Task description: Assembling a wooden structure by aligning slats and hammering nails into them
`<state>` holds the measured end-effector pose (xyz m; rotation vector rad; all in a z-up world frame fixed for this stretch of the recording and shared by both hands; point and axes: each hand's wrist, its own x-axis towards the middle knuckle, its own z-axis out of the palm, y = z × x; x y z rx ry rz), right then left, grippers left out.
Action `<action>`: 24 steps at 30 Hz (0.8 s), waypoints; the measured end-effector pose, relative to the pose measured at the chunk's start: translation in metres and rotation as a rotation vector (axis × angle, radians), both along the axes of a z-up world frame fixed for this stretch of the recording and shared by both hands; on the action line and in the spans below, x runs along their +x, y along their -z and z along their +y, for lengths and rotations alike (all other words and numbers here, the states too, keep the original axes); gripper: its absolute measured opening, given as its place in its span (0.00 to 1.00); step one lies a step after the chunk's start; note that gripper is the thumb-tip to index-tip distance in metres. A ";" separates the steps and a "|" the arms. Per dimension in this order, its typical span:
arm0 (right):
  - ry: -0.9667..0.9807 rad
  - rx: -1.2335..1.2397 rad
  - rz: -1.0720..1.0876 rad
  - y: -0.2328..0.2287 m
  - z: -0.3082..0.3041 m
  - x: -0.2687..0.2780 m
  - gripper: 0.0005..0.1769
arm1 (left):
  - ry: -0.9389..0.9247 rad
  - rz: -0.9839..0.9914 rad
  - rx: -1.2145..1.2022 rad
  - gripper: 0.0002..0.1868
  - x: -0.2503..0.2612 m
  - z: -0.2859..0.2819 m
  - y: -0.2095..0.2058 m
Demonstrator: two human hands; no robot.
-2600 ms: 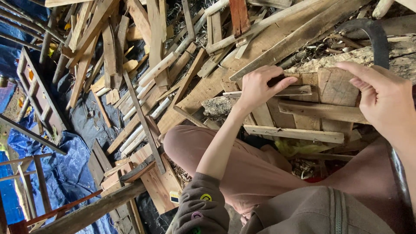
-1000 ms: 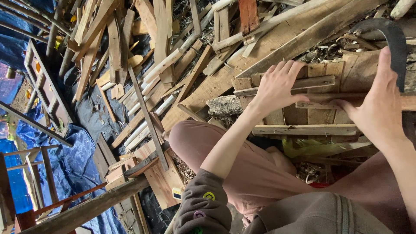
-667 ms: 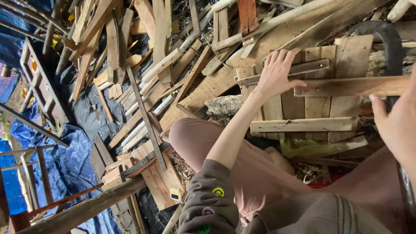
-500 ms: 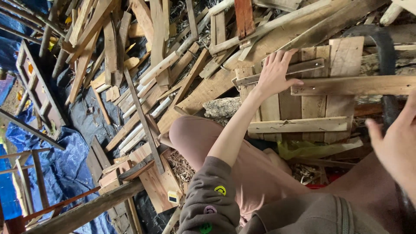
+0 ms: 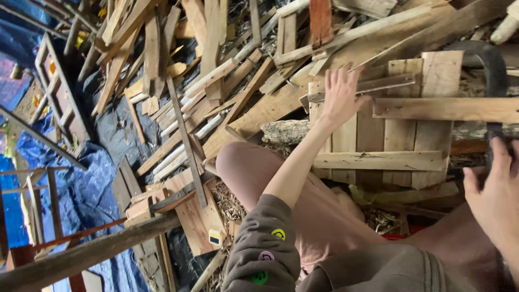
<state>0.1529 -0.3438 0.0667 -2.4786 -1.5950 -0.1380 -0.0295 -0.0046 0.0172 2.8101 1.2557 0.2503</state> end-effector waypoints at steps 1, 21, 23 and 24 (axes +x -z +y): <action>-0.084 0.149 0.038 -0.015 0.001 -0.003 0.33 | -0.037 -0.062 -0.053 0.51 -0.009 0.001 -0.007; -0.111 -0.681 0.017 0.323 0.005 0.036 0.36 | -0.514 -0.481 -0.492 0.30 -0.126 -0.025 -0.025; -0.109 -0.616 0.144 0.340 0.003 0.047 0.37 | -0.594 -0.450 -0.590 0.24 -0.126 -0.023 -0.014; -0.095 -0.611 0.139 0.336 0.005 0.047 0.36 | -0.595 -0.382 -0.566 0.22 -0.127 -0.022 -0.005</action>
